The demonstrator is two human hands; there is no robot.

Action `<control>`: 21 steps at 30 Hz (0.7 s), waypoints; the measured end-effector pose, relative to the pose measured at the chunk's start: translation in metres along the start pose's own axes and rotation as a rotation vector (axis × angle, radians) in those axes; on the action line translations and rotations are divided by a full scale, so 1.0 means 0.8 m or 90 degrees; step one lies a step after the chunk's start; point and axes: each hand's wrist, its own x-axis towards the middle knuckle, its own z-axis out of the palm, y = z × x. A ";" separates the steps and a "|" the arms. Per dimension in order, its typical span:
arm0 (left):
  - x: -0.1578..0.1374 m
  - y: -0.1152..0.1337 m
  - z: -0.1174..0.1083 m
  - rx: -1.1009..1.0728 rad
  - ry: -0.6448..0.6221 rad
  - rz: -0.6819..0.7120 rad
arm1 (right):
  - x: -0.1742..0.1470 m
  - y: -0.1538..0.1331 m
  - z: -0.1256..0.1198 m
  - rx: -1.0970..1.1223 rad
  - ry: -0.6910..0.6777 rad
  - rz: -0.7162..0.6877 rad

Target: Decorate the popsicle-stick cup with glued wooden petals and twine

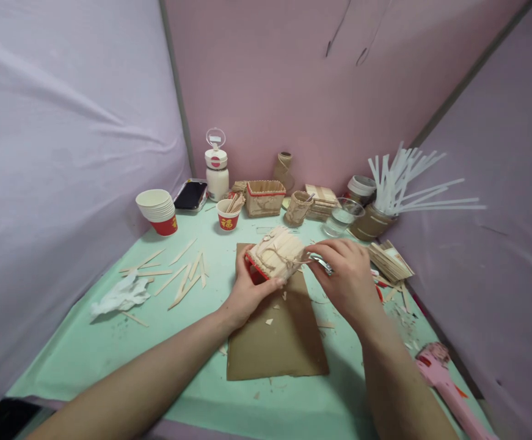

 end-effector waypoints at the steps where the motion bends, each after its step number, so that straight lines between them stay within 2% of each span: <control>1: 0.000 0.000 0.000 -0.001 0.001 -0.001 | -0.001 -0.001 -0.002 -0.002 -0.010 -0.002; 8: 0.001 -0.003 -0.003 0.016 0.017 0.006 | -0.006 -0.023 -0.004 0.103 -0.055 0.033; 21: 0.001 -0.002 -0.006 0.099 0.047 0.028 | -0.017 -0.037 0.025 0.279 -0.107 0.217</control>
